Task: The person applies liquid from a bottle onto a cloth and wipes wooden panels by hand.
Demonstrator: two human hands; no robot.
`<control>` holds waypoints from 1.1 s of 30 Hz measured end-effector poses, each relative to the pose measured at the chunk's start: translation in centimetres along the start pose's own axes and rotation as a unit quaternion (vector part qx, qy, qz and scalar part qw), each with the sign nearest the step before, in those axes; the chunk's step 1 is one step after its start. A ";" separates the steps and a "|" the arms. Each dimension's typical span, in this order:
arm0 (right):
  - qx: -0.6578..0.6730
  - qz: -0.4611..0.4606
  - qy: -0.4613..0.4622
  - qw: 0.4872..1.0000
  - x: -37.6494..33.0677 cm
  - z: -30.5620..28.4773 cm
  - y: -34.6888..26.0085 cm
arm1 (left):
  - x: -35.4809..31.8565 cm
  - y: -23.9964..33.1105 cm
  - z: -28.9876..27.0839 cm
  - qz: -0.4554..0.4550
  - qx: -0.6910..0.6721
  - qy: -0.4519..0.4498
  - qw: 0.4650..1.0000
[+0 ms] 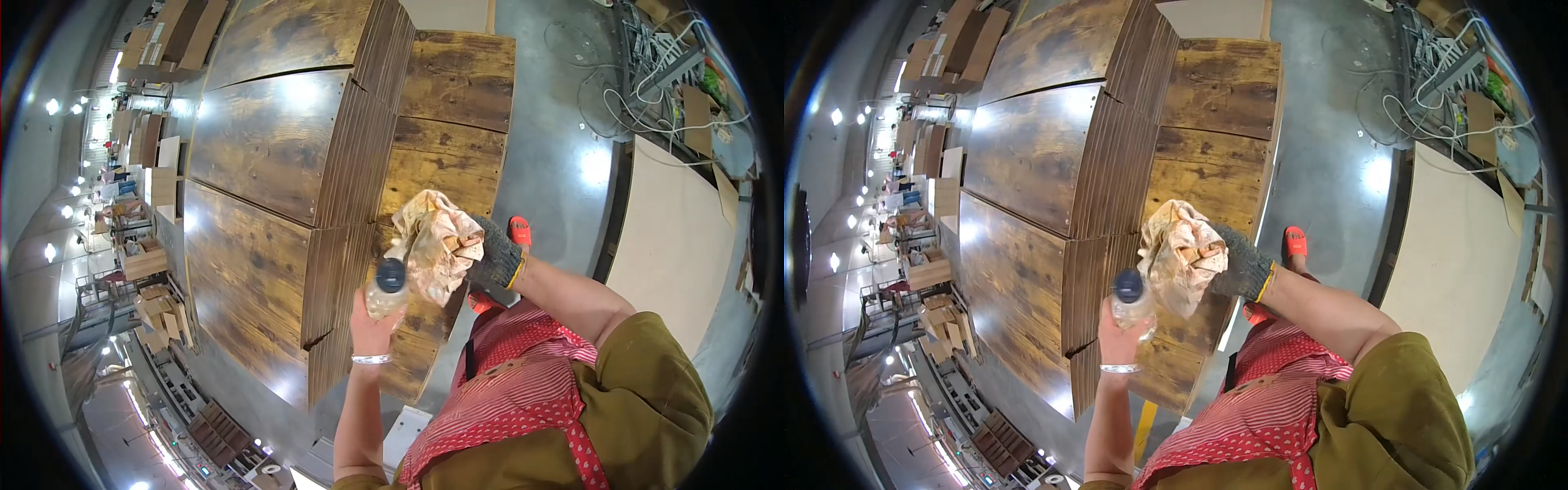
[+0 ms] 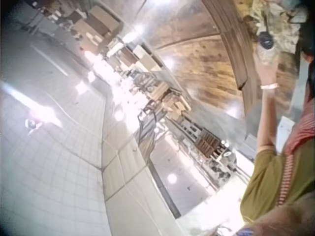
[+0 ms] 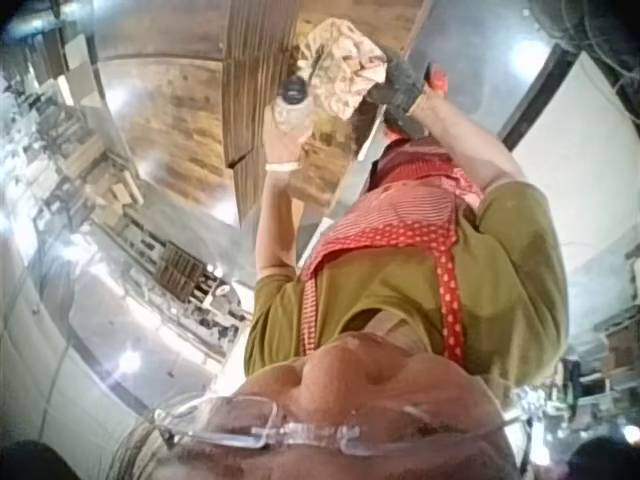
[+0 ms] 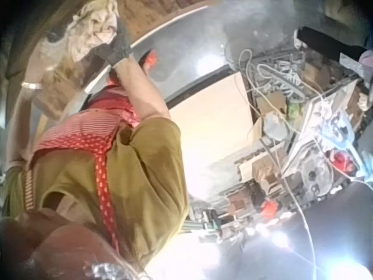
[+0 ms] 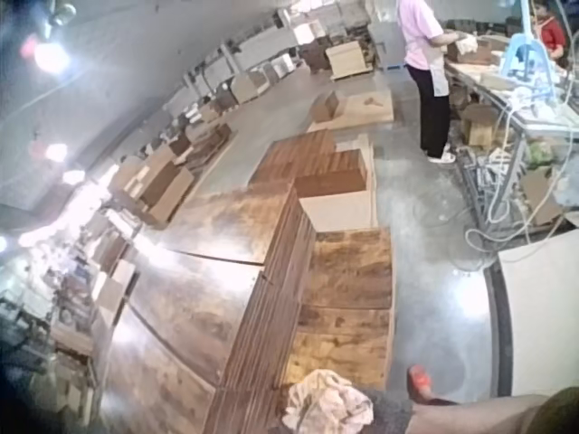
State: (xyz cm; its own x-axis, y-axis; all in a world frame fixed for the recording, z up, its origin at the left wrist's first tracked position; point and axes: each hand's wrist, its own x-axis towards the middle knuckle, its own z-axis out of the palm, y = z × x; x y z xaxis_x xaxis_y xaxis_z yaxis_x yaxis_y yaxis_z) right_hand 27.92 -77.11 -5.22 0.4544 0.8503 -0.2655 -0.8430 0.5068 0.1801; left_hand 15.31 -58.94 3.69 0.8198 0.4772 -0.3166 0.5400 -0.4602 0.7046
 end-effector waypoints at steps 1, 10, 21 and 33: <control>0.007 -0.025 0.007 1.000 1.6 -3.7 0.0 | 0.3 0.0 -0.1 0.005 0.000 -0.005 1.000; -0.005 -0.064 -0.101 0.993 2.8 -3.9 -5.6 | 4.9 1.1 -9.0 0.070 -0.241 0.327 0.911; -0.124 -0.074 -0.045 0.989 4.0 -3.5 -7.5 | 12.0 -6.8 -15.3 0.069 -0.317 0.389 0.862; -0.181 -0.076 -0.084 0.977 4.7 -2.9 -4.4 | 3.1 -2.6 -2.6 0.058 -0.176 0.161 0.969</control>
State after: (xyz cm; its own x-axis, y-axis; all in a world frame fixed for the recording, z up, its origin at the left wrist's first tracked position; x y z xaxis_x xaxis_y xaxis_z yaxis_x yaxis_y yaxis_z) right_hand 32.94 -75.83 -10.03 0.5972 0.7960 -0.0990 -0.7951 0.5711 -0.2044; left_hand 15.97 -54.28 2.50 0.7380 0.6731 -0.0476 0.3036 -0.2683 0.9142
